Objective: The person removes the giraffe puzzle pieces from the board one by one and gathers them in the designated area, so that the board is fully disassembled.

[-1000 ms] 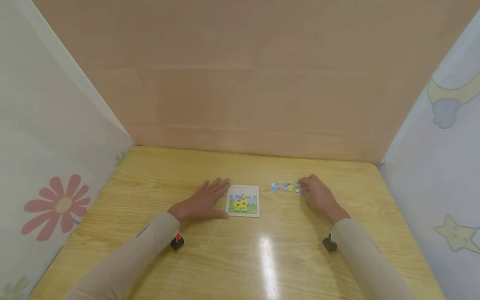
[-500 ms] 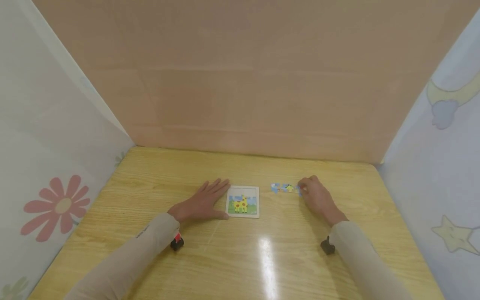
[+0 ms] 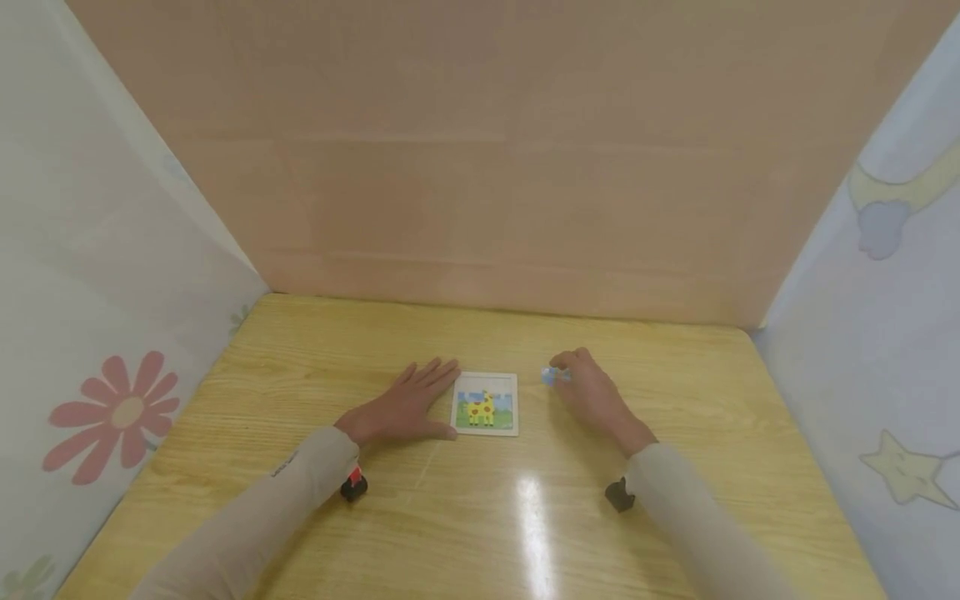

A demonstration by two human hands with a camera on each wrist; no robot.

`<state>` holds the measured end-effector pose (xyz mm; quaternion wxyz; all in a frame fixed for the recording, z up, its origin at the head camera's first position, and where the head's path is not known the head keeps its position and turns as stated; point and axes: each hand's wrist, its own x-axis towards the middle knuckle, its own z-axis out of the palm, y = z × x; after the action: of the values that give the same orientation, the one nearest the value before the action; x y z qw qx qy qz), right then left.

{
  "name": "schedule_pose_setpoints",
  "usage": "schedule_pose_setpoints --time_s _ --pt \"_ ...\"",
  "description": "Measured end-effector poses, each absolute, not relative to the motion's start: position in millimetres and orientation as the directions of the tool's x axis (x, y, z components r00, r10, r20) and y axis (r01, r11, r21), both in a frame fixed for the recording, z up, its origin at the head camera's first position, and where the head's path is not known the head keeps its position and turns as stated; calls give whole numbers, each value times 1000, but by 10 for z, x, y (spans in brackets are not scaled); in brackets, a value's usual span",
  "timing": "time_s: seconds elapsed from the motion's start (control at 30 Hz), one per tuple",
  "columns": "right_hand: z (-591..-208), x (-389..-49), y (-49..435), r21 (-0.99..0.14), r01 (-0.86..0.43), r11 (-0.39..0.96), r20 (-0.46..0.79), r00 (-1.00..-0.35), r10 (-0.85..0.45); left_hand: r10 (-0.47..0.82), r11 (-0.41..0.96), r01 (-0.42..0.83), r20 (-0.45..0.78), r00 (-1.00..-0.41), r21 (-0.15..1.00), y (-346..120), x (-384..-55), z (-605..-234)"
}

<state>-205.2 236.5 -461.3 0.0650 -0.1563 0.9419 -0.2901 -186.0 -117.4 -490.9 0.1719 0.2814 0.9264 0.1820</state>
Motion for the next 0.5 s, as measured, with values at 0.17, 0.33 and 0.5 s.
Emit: schedule_pose_setpoints --time_s 0.17,0.33,0.5 --pt "-4598 -2031 2122 -577 -294 762 -19 -928 -372 583 775 459 -211 -785 434 -1177 -1865 -4917" --pt "-4620 -2004 1914 -562 -332 758 -14 -912 -410 582 775 459 -208 -786 434 -1178 -1859 -4911" --pt "-4663 -1981 1755 -533 -363 764 -28 -895 -446 579 776 452 -214 -787 439 -1169 -1856 -4906"
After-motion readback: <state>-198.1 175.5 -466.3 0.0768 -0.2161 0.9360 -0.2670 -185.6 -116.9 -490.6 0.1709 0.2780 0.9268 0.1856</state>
